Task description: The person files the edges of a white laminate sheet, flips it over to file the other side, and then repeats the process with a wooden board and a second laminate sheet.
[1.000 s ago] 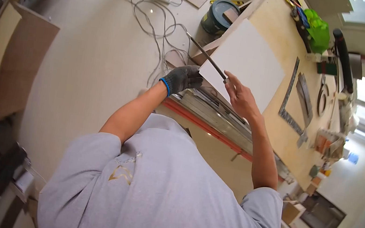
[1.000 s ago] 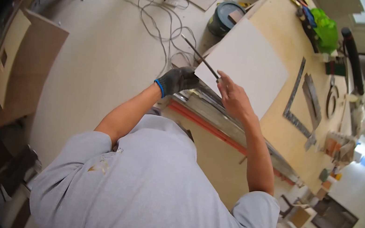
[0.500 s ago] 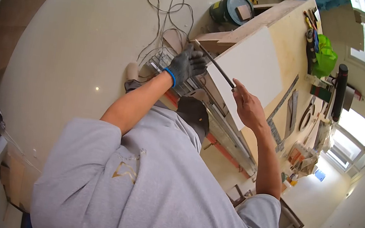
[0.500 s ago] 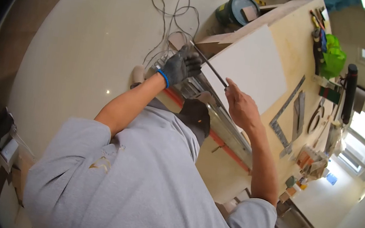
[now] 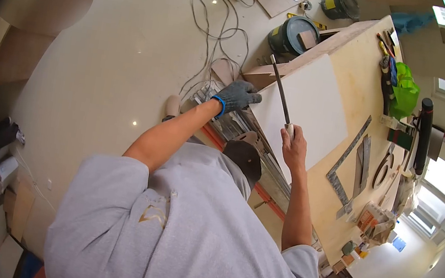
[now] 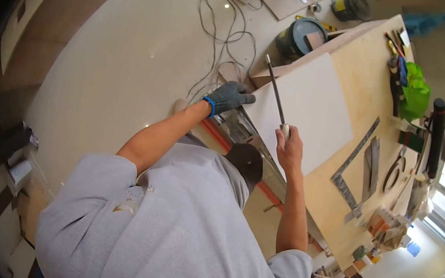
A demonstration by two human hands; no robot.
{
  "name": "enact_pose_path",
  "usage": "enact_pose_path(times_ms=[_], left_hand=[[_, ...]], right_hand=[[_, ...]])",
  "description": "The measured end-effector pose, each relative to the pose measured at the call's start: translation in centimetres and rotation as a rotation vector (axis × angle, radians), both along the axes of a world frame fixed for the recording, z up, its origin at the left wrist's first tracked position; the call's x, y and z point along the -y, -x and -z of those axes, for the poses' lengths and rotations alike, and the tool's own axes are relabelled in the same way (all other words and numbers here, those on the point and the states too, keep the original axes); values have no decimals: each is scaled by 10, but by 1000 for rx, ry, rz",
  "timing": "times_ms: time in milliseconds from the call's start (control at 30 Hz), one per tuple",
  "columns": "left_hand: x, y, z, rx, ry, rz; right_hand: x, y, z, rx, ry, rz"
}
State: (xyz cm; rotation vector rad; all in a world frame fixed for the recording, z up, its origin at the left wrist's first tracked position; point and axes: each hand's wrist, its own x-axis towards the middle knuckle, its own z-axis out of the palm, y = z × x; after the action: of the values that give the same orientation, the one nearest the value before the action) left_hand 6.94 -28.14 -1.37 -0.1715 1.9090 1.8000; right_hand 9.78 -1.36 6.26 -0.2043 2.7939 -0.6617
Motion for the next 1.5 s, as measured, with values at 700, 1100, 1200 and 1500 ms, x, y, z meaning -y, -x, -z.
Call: enact_pose_path(times_ms=[700, 1100, 1200, 1500], left_hand=[[-74, 78, 63, -111, -38, -349], [-93, 93, 27, -184, 157, -125], [-99, 97, 41, -168, 156, -163], [-97, 128, 7, -186, 173, -79]], right_hand=[[-12, 18, 61, 7, 135, 286], [54, 49, 65, -90, 632, 796], [56, 51, 59, -84, 644, 786], [54, 84, 50, -114, 755, 851]])
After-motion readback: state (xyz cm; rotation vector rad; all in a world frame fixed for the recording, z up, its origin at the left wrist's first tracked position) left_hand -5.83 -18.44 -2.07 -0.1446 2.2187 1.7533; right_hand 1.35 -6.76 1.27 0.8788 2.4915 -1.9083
